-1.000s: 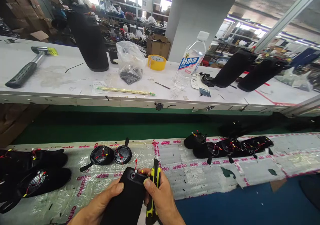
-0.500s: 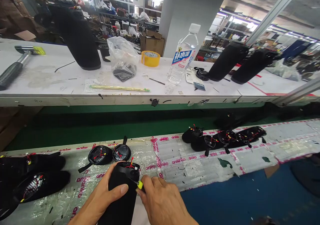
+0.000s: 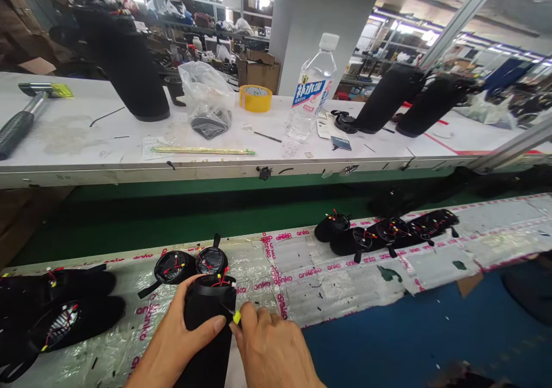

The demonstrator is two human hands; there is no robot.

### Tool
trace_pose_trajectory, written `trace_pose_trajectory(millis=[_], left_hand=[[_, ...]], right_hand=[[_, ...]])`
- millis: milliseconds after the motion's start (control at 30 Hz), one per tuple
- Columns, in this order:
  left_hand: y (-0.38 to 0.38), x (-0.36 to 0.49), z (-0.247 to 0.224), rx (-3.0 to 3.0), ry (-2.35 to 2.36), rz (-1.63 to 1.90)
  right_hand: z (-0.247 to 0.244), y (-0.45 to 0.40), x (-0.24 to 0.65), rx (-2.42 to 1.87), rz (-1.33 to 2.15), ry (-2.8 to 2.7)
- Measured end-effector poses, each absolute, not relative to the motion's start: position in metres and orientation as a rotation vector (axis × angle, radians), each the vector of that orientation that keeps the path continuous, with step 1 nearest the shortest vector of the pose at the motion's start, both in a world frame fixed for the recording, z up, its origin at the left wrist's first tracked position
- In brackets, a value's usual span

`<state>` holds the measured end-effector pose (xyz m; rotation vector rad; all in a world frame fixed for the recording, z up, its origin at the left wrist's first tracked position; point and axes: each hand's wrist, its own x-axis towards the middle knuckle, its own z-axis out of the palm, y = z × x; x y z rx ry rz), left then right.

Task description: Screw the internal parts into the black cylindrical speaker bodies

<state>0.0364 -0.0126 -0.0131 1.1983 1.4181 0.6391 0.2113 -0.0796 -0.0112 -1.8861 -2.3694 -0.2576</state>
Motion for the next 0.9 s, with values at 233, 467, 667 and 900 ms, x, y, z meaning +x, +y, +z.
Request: trace_pose_trajectory(millis=[233, 467, 667, 900], left_hand=[[-0.013, 0.038, -0.007, 1.279, 1.533, 0.508], [-0.011, 0.035, -0.018, 1.303, 1.571, 0.507], [-0.013, 0.035, -0.018, 1.112, 1.464, 0.675], [-0.009, 0.029, -0.017, 0.822, 1.326, 0.756]], right_hand=[[-0.012, -0.081, 0.192, -2.108, -0.373, -2.410], [-0.003, -0.075, 0.185, -2.151, -0.277, -2.440], [-0.005, -0.066, 0.187, -2.081, -0.064, -2.407], [-0.006, -0.064, 0.183, -2.054, -0.028, -2.338]])
